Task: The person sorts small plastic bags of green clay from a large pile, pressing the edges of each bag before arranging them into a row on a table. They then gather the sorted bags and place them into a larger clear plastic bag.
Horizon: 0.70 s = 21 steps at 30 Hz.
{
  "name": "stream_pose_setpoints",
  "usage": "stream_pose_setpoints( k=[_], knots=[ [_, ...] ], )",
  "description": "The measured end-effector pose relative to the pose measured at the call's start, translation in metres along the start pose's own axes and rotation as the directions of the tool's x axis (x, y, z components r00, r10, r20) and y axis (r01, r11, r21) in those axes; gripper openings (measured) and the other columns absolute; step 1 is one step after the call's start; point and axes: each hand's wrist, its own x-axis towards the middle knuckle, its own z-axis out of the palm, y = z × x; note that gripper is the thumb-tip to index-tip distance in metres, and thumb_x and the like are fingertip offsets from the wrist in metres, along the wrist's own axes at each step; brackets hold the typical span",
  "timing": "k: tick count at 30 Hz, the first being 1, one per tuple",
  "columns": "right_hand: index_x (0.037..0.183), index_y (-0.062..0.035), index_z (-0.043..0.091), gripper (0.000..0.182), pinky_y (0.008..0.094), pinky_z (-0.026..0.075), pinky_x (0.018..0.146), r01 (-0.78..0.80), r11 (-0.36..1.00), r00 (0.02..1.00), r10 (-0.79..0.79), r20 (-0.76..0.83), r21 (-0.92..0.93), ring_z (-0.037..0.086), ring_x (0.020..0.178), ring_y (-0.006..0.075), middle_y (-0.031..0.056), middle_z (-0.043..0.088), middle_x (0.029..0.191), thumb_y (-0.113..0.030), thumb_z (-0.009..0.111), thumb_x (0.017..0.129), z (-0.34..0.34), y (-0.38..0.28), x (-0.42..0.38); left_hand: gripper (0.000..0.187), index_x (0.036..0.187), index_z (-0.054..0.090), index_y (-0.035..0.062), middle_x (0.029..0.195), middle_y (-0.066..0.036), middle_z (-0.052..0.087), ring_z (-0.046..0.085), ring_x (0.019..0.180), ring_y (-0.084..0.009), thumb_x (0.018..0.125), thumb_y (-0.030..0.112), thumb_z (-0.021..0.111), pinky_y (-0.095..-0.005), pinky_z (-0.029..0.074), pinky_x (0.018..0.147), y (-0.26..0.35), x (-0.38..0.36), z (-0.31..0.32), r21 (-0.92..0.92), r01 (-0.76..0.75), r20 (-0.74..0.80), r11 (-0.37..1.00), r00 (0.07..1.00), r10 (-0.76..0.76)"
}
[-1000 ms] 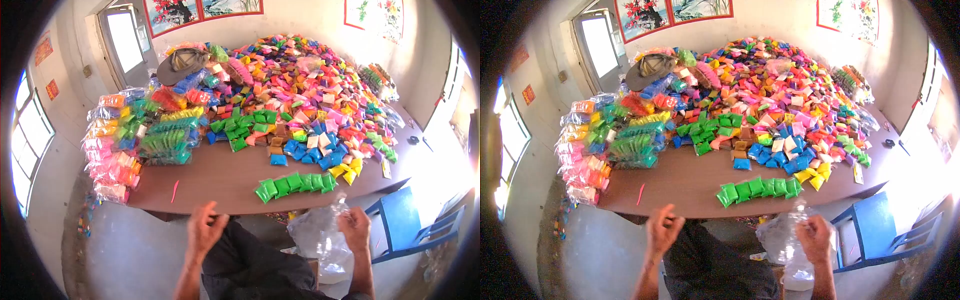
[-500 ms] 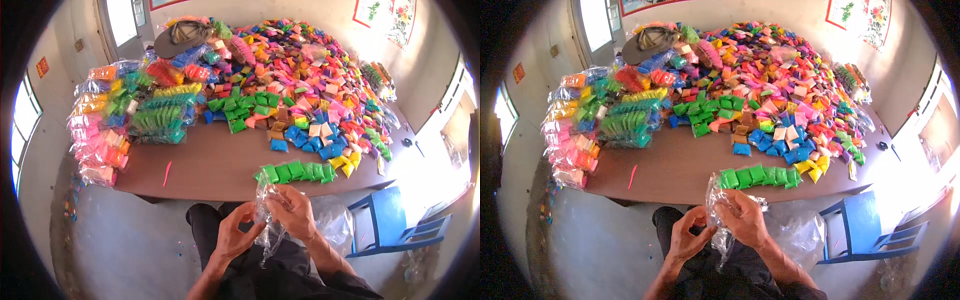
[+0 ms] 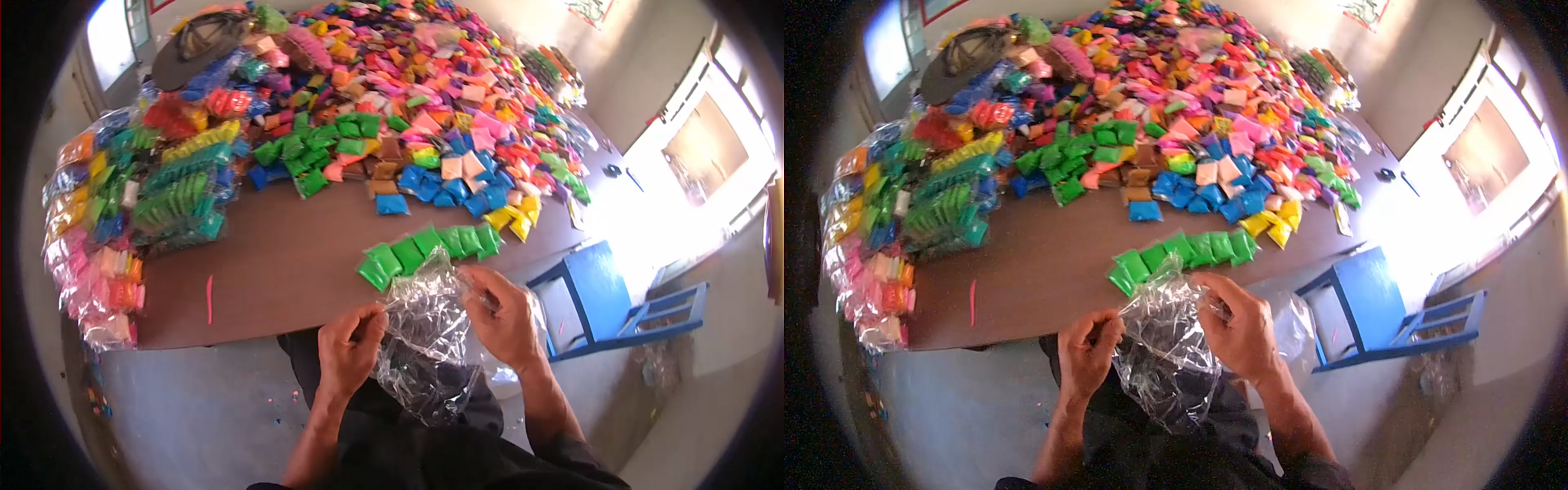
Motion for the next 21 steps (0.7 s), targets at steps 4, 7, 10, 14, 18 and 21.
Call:
stream_pose_setpoints(
  k=[4, 7, 10, 14, 18, 21],
  knots=[
    [0.165, -0.0058, 0.049, 0.073, 0.0369, 0.054, 0.106, -0.004, 0.838, 0.965, -0.141, 0.223, 0.546, 0.057, 0.144, 0.0217, 0.0125, 0.054, 0.165, -0.025, 0.081, 0.102, -0.031, 0.069, -0.014, 0.018, 0.117, 0.076, -0.0028, 0.093, -0.005, 0.076, 0.067, 0.081, -0.0095, 0.109, 0.013, 0.074, -0.0274, 0.055, 0.072, -0.022, -0.003, 0.014, -0.153, 0.184, 0.097, 0.971, 0.981, -0.171],
    [0.171, -0.0088, 0.041, 0.093, 0.0457, 0.045, 0.123, -0.207, 0.762, 0.976, 0.119, 0.183, 0.614, 0.044, 0.158, 0.0304, 0.0178, 0.038, 0.177, -0.044, 0.085, 0.097, -0.029, 0.135, -0.032, 0.022, 0.121, 0.075, -0.0011, 0.094, -0.006, 0.075, 0.066, 0.081, -0.0102, 0.112, 0.018, 0.072, -0.0286, 0.056, 0.073, -0.03, -0.002, 0.023, -0.242, 0.304, 0.18, 0.922, 0.947, -0.265],
    [0.169, -0.0091, 0.044, 0.097, 0.0509, 0.041, 0.127, -0.168, 0.985, 0.985, 0.17, 0.035, -0.045, 0.043, 0.159, 0.0413, 0.0251, 0.041, 0.173, -0.047, 0.089, 0.092, 0.007, 0.163, -0.049, 0.022, 0.116, 0.071, 0.0006, 0.088, -0.003, 0.068, 0.062, 0.077, -0.0102, 0.114, 0.022, 0.067, -0.0278, 0.052, 0.071, -0.028, 0.005, 0.041, -0.324, 0.337, 0.309, 0.884, 0.921, -0.238],
    [0.149, -0.0101, 0.063, 0.074, 0.0551, 0.045, 0.122, -0.127, 0.926, 0.962, 0.202, 0.182, -0.355, 0.049, 0.152, 0.0462, 0.0213, 0.05, 0.165, -0.042, 0.091, 0.088, 0.04, 0.161, -0.075, 0.021, 0.113, 0.07, -0.0008, 0.089, -0.002, 0.068, 0.06, 0.078, -0.0086, 0.115, 0.02, 0.065, -0.0259, 0.05, 0.072, -0.037, 0.009, 0.075, -0.458, 0.459, 0.507, 0.761, 0.838, -0.201],
    [0.117, -0.0076, 0.079, 0.036, 0.0483, 0.058, 0.101, -0.232, 0.94, 0.971, 0.207, -0.122, -0.25, 0.07, 0.126, 0.0371, 0.0144, 0.073, 0.135, -0.028, 0.088, 0.088, 0.044, 0.215, -0.109, 0.018, 0.111, 0.069, 0.0008, 0.085, -0.001, 0.067, 0.057, 0.073, -0.0073, 0.116, 0.017, 0.062, -0.0244, 0.046, 0.068, -0.016, 0.013, 0.095, -0.325, 0.528, 0.514, 0.784, 0.795, -0.322],
    [0.11, -0.003, 0.08, 0.022, 0.0421, 0.062, 0.086, -0.374, 0.927, 0.828, 0.317, -0.463, -0.034, 0.08, 0.098, 0.0341, 0.0171, 0.08, 0.109, -0.02, 0.082, 0.095, 0.018, 0.266, -0.122, 0.016, 0.111, 0.069, 0.0013, 0.081, 0.0, 0.066, 0.054, 0.067, -0.0054, 0.115, 0.015, 0.063, -0.0222, 0.042, 0.06, 0.007, 0.02, 0.106, -0.262, 0.49, 0.34, 0.831, 0.853, -0.396]
  ],
)
